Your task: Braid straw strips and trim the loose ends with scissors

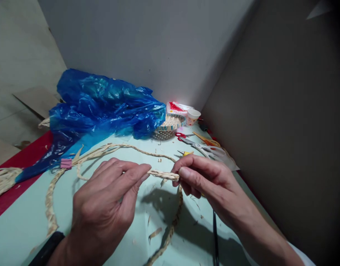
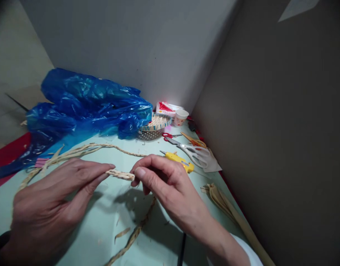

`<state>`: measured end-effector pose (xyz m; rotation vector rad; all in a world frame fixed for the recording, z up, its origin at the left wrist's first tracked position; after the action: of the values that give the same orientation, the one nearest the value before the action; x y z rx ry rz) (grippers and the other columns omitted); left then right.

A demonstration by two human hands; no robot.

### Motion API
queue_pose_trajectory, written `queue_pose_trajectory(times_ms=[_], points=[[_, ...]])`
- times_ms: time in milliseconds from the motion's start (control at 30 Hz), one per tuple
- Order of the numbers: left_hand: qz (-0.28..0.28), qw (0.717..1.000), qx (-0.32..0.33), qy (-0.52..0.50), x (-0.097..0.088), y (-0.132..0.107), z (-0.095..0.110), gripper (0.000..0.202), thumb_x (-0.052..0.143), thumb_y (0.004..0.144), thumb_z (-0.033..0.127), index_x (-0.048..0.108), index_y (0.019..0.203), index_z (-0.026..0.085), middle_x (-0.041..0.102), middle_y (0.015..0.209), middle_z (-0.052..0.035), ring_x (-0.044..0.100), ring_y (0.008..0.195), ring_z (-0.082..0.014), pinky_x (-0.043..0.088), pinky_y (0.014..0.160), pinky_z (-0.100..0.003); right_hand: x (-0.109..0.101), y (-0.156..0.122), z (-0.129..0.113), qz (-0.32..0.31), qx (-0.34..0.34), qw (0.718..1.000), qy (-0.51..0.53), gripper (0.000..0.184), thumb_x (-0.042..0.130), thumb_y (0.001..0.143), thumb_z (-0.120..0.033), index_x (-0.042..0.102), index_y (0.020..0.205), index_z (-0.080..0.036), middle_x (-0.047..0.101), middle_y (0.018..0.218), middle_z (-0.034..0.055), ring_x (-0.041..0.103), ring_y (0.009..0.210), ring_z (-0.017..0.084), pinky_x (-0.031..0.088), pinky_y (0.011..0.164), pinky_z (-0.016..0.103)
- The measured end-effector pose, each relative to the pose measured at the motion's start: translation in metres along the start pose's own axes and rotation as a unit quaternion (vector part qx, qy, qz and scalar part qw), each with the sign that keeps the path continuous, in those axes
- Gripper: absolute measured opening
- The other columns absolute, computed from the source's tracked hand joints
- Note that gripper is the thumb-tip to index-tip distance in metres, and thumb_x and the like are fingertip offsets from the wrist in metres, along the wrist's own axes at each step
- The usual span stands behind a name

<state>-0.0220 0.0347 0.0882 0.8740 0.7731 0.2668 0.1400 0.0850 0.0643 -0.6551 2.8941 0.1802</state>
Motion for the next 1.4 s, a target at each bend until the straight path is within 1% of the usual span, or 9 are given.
queue_pose_trajectory(times_ms=[100, 233, 300, 467, 733, 933, 1067, 1200, 1400], points=[[0.007, 1.0, -0.005, 0.009, -0.001, -0.002, -0.002, 0.026, 0.062, 0.09, 0.002, 0.072, 0.102, 0.023, 0.072, 0.088, -0.002, 0.066, 0.083, -0.0176, 0.049, 0.079, -0.034, -0.003, -0.001, -0.002, 0.011, -0.016, 0.999, -0.025, 0.024, 0.052, 0.103, -0.036, 0.067, 0.091, -0.023, 0.063, 0.08, -0.0025, 0.051, 0.066, 0.009, 0.038, 0.059, 0.024], [0.004, 1.0, 0.013, 0.016, -0.002, -0.003, -0.001, 0.031, 0.061, 0.09, 0.0, 0.071, 0.105, 0.025, 0.07, 0.088, -0.0017, 0.064, 0.083, -0.0185, 0.048, 0.079, -0.035, -0.025, -0.006, -0.022, 0.123, -0.078, 0.973, -0.182, 0.015, 0.05, 0.103, -0.026, 0.064, 0.105, -0.025, 0.066, 0.097, -0.0012, 0.056, 0.08, 0.012, 0.042, 0.071, 0.026], [0.0, 0.999, 0.035, 0.019, -0.002, -0.002, 0.002, 0.034, 0.06, 0.089, -0.002, 0.071, 0.107, 0.025, 0.069, 0.089, -0.0028, 0.063, 0.083, -0.0191, 0.048, 0.078, -0.036, -0.029, -0.007, -0.03, 0.134, -0.094, 0.962, -0.22, 0.014, 0.049, 0.102, -0.026, 0.063, 0.105, -0.025, 0.065, 0.104, -0.0004, 0.058, 0.089, 0.014, 0.043, 0.075, 0.027], [-0.019, 0.994, 0.098, 0.041, 0.0, -0.001, 0.01, 0.033, 0.061, 0.087, -0.002, 0.071, 0.111, 0.02, 0.07, 0.096, -0.0067, 0.061, 0.088, -0.022, 0.049, 0.08, -0.037, -0.011, -0.003, -0.035, 0.044, -0.101, 0.952, -0.286, 0.009, 0.058, 0.098, -0.028, 0.06, 0.104, -0.023, 0.064, 0.102, -0.0004, 0.057, 0.09, 0.015, 0.043, 0.077, 0.028], [-0.035, 0.984, 0.157, 0.076, 0.004, -0.002, 0.017, 0.028, 0.057, 0.087, -0.005, 0.074, 0.106, 0.007, 0.069, 0.097, -0.0105, 0.059, 0.09, -0.0221, 0.049, 0.083, -0.035, 0.023, 0.002, -0.041, -0.05, -0.13, 0.922, -0.362, 0.029, 0.058, 0.088, -0.013, 0.053, 0.115, -0.02, 0.064, 0.109, 0.0007, 0.056, 0.094, 0.016, 0.046, 0.08, 0.031], [-0.039, 0.983, 0.165, 0.065, 0.005, -0.003, 0.02, 0.026, 0.057, 0.087, -0.008, 0.074, 0.102, 0.006, 0.069, 0.094, -0.012, 0.059, 0.091, -0.021, 0.05, 0.082, -0.035, 0.031, 0.008, -0.034, -0.078, -0.115, 0.919, -0.368, 0.035, 0.054, 0.085, -0.01, 0.051, 0.118, -0.02, 0.066, 0.105, 0.0019, 0.057, 0.091, 0.017, 0.046, 0.074, 0.031], [-0.004, 0.994, 0.11, 0.029, 0.003, -0.004, 0.014, 0.02, 0.066, 0.087, -0.001, 0.071, 0.104, 0.008, 0.071, 0.089, -0.0092, 0.063, 0.084, -0.0185, 0.052, 0.077, -0.033, 0.034, 0.01, -0.027, -0.074, -0.11, 0.925, -0.356, 0.031, 0.053, 0.085, -0.012, 0.051, 0.116, -0.019, 0.064, 0.099, 0.0028, 0.057, 0.088, 0.018, 0.044, 0.071, 0.031], [-0.002, 0.997, 0.069, 0.023, 0.007, -0.004, 0.01, 0.015, 0.067, 0.087, 0.003, 0.068, 0.095, 0.016, 0.071, 0.08, -0.0044, 0.065, 0.074, -0.0174, 0.052, 0.068, -0.033, 0.034, 0.015, -0.019, -0.05, -0.107, 0.946, -0.301, 0.029, 0.054, 0.079, -0.011, 0.05, 0.106, -0.019, 0.061, 0.092, 0.0012, 0.054, 0.081, 0.017, 0.042, 0.072, 0.031], [-0.004, 0.998, 0.044, 0.04, 0.011, -0.006, 0.01, 0.02, 0.06, 0.09, 0.003, 0.06, 0.097, 0.022, 0.074, 0.081, -0.0012, 0.069, 0.073, -0.0161, 0.053, 0.073, -0.03, 0.029, 0.025, 0.008, 0.009, -0.006, 0.982, -0.187, 0.03, 0.055, 0.07, -0.015, 0.054, 0.099, -0.022, 0.058, 0.082, -0.003, 0.052, 0.073, 0.015, 0.042, 0.068, 0.03]])
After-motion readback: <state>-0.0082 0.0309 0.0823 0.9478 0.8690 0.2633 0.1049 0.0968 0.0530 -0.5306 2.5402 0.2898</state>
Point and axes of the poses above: each hand's wrist, its own y-axis towards the middle knuckle, its own x-axis out of the palm, z = x × y, the point moved 9 cm from there along y, towards the middle knuckle
